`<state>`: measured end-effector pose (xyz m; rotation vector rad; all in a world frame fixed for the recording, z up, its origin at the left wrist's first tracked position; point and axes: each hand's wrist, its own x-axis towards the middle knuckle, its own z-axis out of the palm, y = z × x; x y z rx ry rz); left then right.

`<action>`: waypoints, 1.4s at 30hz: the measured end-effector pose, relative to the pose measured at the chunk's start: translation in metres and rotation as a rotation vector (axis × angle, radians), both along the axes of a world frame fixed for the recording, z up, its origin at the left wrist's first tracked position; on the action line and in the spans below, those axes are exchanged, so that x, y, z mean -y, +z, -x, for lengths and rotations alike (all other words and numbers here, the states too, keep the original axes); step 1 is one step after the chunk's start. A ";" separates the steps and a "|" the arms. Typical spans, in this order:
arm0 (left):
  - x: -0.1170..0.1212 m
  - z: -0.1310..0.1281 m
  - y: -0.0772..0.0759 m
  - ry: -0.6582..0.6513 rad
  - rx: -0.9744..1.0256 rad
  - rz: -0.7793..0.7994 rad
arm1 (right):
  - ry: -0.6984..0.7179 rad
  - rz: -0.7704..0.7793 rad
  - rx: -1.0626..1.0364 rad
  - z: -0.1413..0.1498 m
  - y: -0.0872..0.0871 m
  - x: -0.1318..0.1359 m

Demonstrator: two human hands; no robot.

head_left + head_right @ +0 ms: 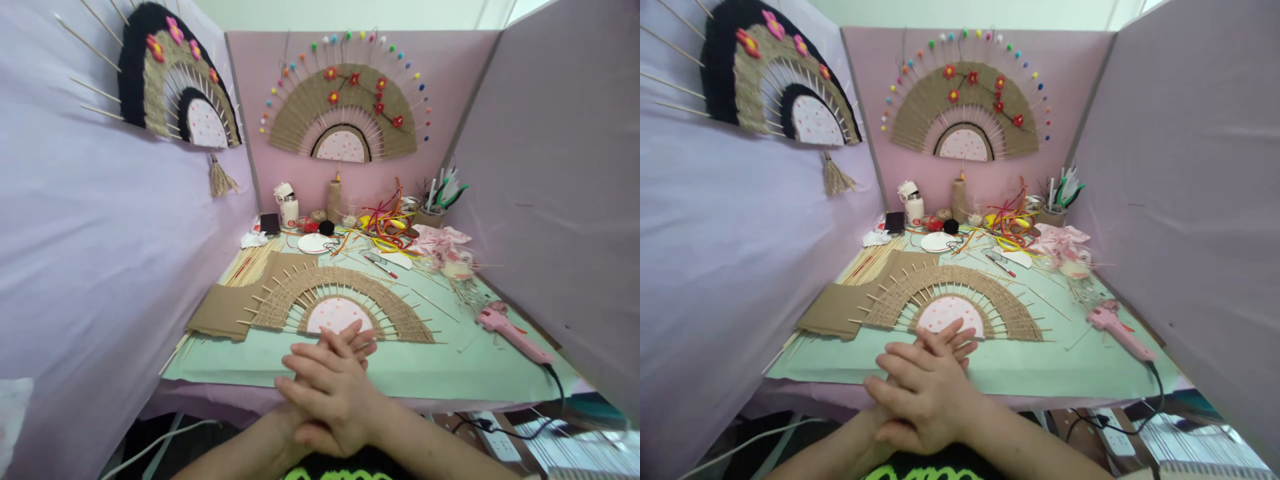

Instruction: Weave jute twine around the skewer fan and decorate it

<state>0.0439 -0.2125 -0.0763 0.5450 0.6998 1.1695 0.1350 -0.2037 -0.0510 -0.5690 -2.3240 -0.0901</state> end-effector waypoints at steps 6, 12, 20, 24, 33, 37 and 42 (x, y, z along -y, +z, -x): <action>0.000 0.024 0.025 -0.452 0.108 -0.163 | -0.298 0.022 -0.176 -0.041 -0.006 -0.052; -0.008 0.046 0.036 -0.470 -0.118 -0.302 | -0.766 0.160 -0.304 -0.095 -0.018 -0.086; -0.049 0.046 0.003 0.182 -1.256 -1.142 | -0.419 0.451 0.059 -0.076 -0.021 -0.072; -0.051 0.047 -0.018 0.201 -1.430 -1.275 | -0.363 0.531 0.192 -0.071 -0.017 -0.078; -0.050 0.044 -0.019 0.205 -1.467 -1.256 | -0.341 0.717 0.422 -0.059 0.004 -0.102; -0.050 0.045 -0.020 0.187 -1.441 -1.223 | -0.336 0.743 0.451 -0.054 0.004 -0.107; -0.050 0.046 -0.023 0.180 -1.431 -1.211 | -0.299 0.736 0.436 -0.059 0.004 -0.107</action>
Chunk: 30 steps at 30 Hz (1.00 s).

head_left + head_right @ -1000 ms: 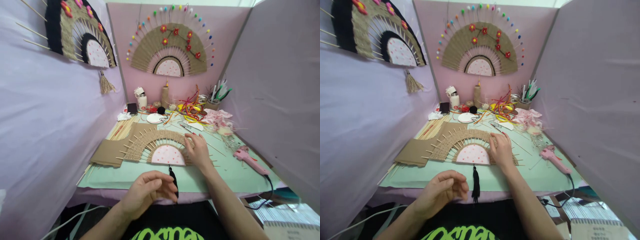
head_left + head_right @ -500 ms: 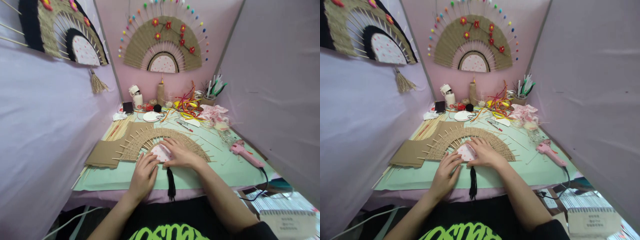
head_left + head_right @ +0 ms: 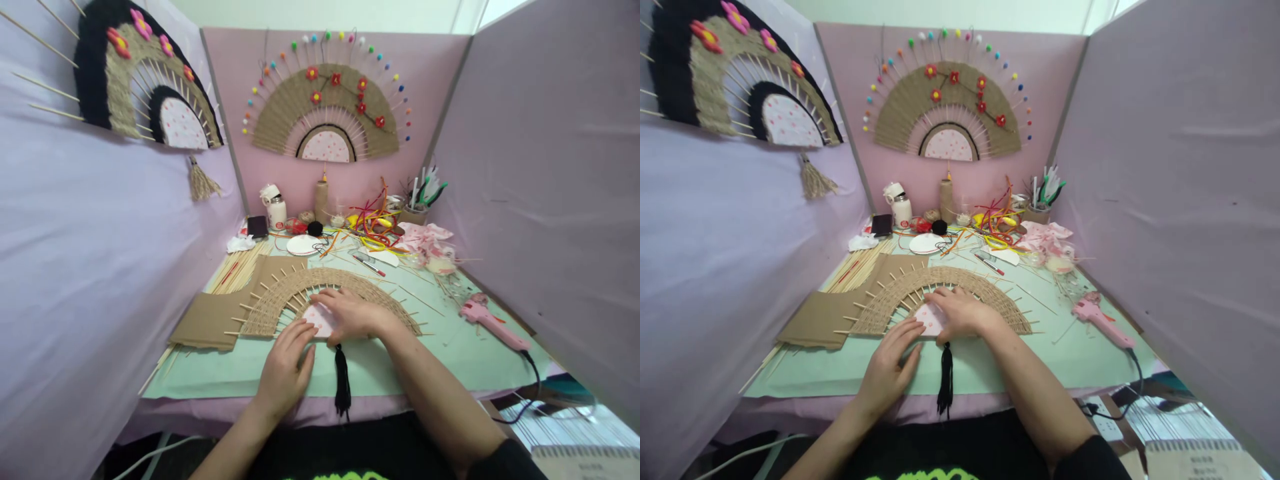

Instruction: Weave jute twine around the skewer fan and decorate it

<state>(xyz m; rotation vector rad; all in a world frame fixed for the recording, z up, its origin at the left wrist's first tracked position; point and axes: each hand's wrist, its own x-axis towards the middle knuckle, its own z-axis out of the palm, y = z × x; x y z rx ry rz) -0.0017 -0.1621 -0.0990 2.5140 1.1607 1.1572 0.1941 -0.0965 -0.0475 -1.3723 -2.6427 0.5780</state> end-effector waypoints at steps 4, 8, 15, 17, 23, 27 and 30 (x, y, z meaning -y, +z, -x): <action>0.001 0.001 0.001 0.010 0.006 -0.060 | -0.031 -0.094 -0.014 -0.004 0.001 0.011; 0.003 0.001 0.004 0.022 -0.001 -0.119 | -0.093 -0.247 -0.040 -0.006 -0.001 0.027; 0.005 0.001 0.006 0.016 0.000 -0.152 | -0.135 -0.369 -0.081 -0.009 0.000 0.040; 0.005 0.001 0.006 0.020 -0.004 -0.151 | -0.135 -0.365 -0.088 -0.010 0.001 0.040; 0.005 0.001 0.004 0.019 -0.005 -0.151 | -0.129 -0.316 -0.111 -0.016 0.000 0.038; 0.004 0.001 0.003 0.009 -0.004 -0.144 | -0.120 -0.245 -0.099 -0.020 -0.006 0.035; 0.004 0.002 0.002 0.015 -0.008 -0.139 | -0.125 -0.226 -0.079 -0.022 -0.009 0.035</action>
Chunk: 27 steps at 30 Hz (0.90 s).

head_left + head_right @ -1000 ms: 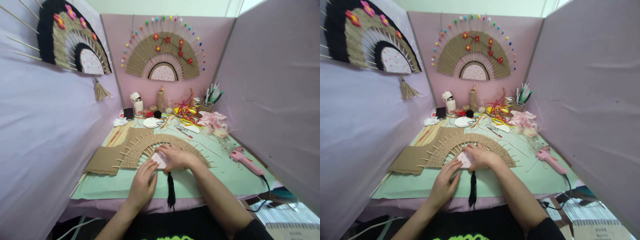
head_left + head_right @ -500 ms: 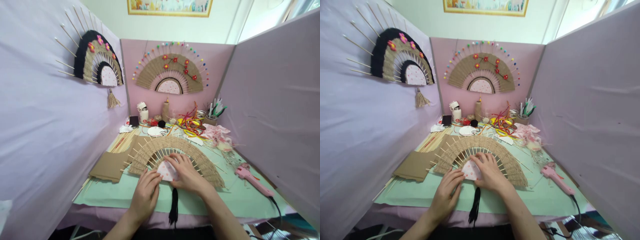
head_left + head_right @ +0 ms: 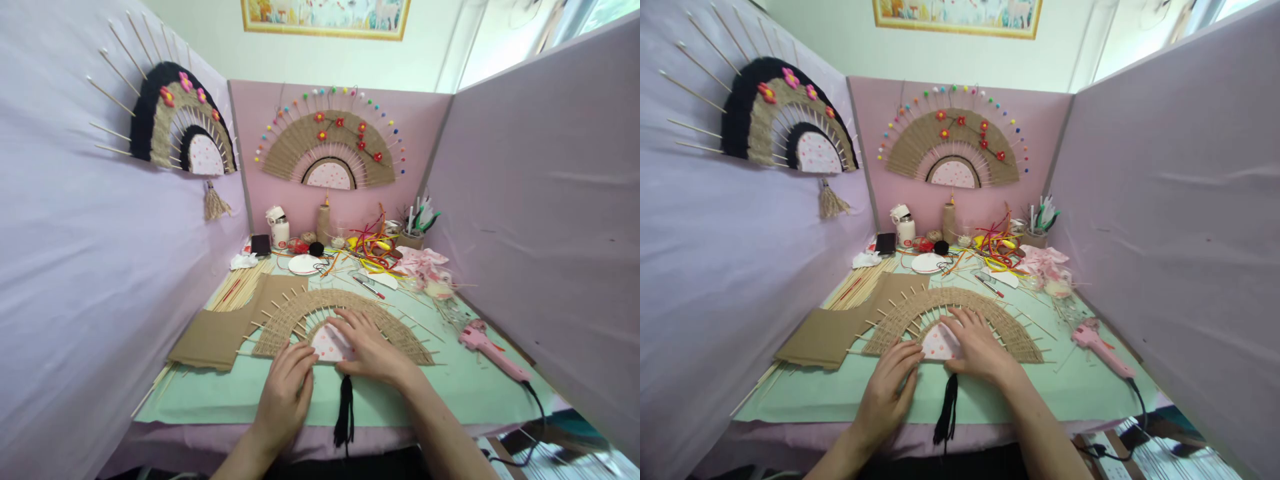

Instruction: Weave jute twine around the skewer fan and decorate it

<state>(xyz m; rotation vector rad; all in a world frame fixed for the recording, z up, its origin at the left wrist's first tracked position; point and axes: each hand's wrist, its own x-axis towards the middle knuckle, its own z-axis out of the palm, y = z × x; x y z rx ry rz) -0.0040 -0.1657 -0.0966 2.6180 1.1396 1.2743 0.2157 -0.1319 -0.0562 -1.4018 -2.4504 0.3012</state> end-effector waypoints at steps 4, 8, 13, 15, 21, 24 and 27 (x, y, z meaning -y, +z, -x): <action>0.000 -0.001 -0.001 0.010 0.012 -0.002 | -0.022 -0.105 -0.101 0.010 0.003 0.015; 0.003 -0.010 -0.001 -0.022 0.047 0.011 | 0.078 -0.273 -0.316 0.036 0.005 0.039; 0.006 -0.021 -0.004 -0.083 0.140 0.009 | 0.300 -0.389 -0.463 0.060 -0.001 0.054; 0.007 -0.022 -0.007 -0.083 0.163 0.083 | 0.340 -0.406 -0.472 0.064 -0.003 0.053; 0.003 -0.034 -0.023 0.013 0.099 0.196 | 0.480 -0.420 -0.455 0.065 0.008 0.038; -0.008 -0.050 -0.008 0.005 0.069 0.236 | 0.501 -0.408 -0.472 0.051 0.029 0.017; -0.023 -0.070 0.023 -0.117 0.040 0.218 | 0.363 -0.376 -0.535 0.024 0.049 -0.014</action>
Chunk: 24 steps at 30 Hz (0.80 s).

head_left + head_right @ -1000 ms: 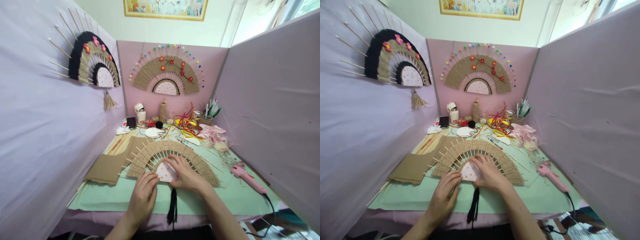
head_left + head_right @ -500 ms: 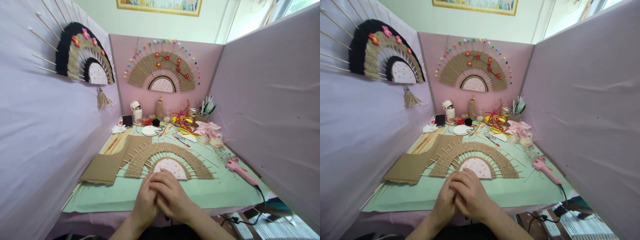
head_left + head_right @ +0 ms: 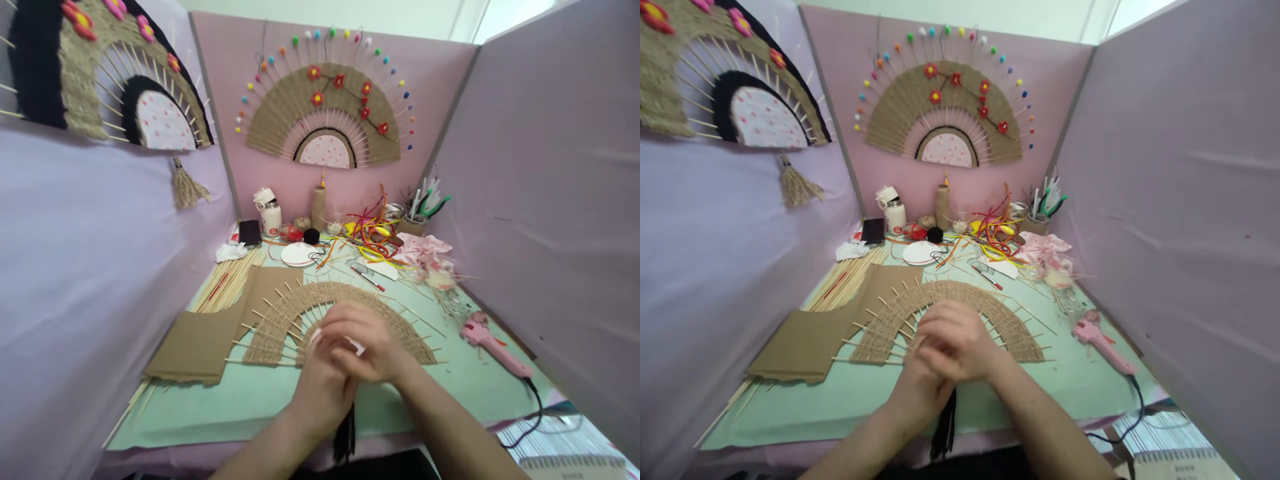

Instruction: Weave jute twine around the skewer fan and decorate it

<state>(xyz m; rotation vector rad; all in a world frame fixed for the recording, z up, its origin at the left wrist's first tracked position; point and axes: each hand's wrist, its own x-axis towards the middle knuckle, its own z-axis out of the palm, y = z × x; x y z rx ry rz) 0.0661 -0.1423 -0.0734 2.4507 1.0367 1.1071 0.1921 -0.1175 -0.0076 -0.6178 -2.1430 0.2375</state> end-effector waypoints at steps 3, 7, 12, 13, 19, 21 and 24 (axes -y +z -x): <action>-0.013 -0.015 0.022 -0.092 -0.012 0.026 | -0.226 0.077 -0.167 -0.027 0.000 -0.033; -0.022 -0.022 0.021 -0.186 -0.010 0.075 | -0.387 0.096 -0.170 -0.046 -0.027 -0.056; -0.032 -0.025 -0.008 -0.313 0.128 0.036 | -0.346 0.087 -0.007 -0.054 -0.045 -0.057; -0.034 -0.027 -0.014 -0.330 0.155 0.033 | -0.341 0.082 0.001 -0.055 -0.045 -0.057; -0.033 -0.041 -0.038 -0.486 0.137 0.151 | -0.368 0.076 0.024 -0.064 -0.042 -0.063; -0.032 -0.042 -0.037 -0.540 0.145 0.188 | -0.402 0.076 0.028 -0.066 -0.044 -0.065; -0.035 -0.040 -0.031 -0.570 0.225 0.233 | -0.448 0.079 0.025 -0.068 -0.047 -0.067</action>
